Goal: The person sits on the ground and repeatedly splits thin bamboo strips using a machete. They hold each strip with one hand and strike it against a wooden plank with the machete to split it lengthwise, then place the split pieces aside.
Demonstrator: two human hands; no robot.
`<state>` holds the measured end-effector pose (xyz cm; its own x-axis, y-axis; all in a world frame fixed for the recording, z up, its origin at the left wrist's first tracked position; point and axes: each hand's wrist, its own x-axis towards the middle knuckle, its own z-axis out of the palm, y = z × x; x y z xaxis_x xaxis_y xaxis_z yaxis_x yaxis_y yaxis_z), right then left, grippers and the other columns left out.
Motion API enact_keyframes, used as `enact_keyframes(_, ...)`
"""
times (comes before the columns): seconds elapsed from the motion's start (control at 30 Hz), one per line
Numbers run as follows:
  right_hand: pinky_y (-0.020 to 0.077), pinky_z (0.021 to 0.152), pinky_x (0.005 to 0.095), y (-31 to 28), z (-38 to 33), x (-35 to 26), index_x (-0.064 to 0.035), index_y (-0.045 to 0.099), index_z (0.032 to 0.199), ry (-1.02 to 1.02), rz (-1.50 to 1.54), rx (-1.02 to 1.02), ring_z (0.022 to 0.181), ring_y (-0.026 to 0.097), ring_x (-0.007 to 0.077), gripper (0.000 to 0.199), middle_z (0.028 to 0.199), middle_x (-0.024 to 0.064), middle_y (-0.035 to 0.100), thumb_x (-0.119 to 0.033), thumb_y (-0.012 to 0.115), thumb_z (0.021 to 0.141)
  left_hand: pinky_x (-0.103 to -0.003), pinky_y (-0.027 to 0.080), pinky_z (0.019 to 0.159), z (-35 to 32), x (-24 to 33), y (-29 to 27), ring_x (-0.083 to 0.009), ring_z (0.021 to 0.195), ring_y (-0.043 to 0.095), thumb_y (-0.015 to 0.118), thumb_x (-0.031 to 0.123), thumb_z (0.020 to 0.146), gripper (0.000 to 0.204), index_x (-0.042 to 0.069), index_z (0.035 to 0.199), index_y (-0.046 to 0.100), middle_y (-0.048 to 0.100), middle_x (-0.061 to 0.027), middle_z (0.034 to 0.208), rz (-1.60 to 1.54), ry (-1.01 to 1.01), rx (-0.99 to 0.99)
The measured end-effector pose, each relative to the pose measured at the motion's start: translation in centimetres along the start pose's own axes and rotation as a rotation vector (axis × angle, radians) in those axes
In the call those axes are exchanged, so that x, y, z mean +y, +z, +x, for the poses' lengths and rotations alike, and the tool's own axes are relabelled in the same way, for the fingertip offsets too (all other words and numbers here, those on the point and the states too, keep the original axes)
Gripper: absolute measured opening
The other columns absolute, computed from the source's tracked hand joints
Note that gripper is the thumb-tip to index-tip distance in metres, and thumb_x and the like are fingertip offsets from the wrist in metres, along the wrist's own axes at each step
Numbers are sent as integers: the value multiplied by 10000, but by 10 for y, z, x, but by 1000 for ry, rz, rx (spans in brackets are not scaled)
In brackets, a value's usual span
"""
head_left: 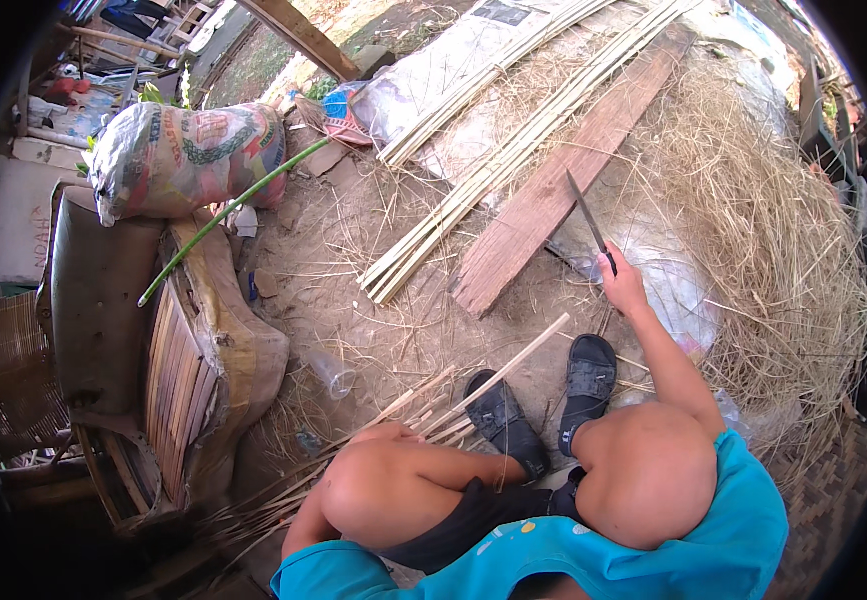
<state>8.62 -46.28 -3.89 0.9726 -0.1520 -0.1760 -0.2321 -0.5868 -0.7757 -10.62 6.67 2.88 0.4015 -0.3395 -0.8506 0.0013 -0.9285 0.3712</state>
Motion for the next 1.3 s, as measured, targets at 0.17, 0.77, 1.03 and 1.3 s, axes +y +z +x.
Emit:
enact_keyframes(0.17,538,894,437,2,-2,20,-120,562,1427,-67,4,60,1033,707,419,485,1114,245,718,-421,542,1047,-387,525,671,-1,31,-19,-204,691,682,537,485,1043,511,20,919,711,678,-108,742,-132,-82,-73)
enact_keyframes(0.77,539,793,455,-5,-1,15,-145,557,1423,-24,41,27,892,710,430,498,975,246,722,-456,551,1033,-388,523,953,-110,-8,-55,-317,1149,668,718,454,863,492,60,1156,743,718,-157,1183,-13,-590,-153)
enact_keyframes(1.03,534,831,442,3,-7,-5,-124,543,1436,45,38,-4,938,713,419,525,994,257,720,-463,545,1035,-450,520,991,-8,-35,-96,-370,1159,663,710,536,847,626,86,1282,680,716,-205,1195,70,-255,-31)
enact_keyframes(1.3,537,862,449,1,-8,0,-113,541,1433,24,15,26,974,707,431,531,1020,266,718,-465,547,1035,-495,562,913,111,-8,-278,-403,1012,705,564,234,919,278,133,1077,769,738,-203,1066,371,-244,580)
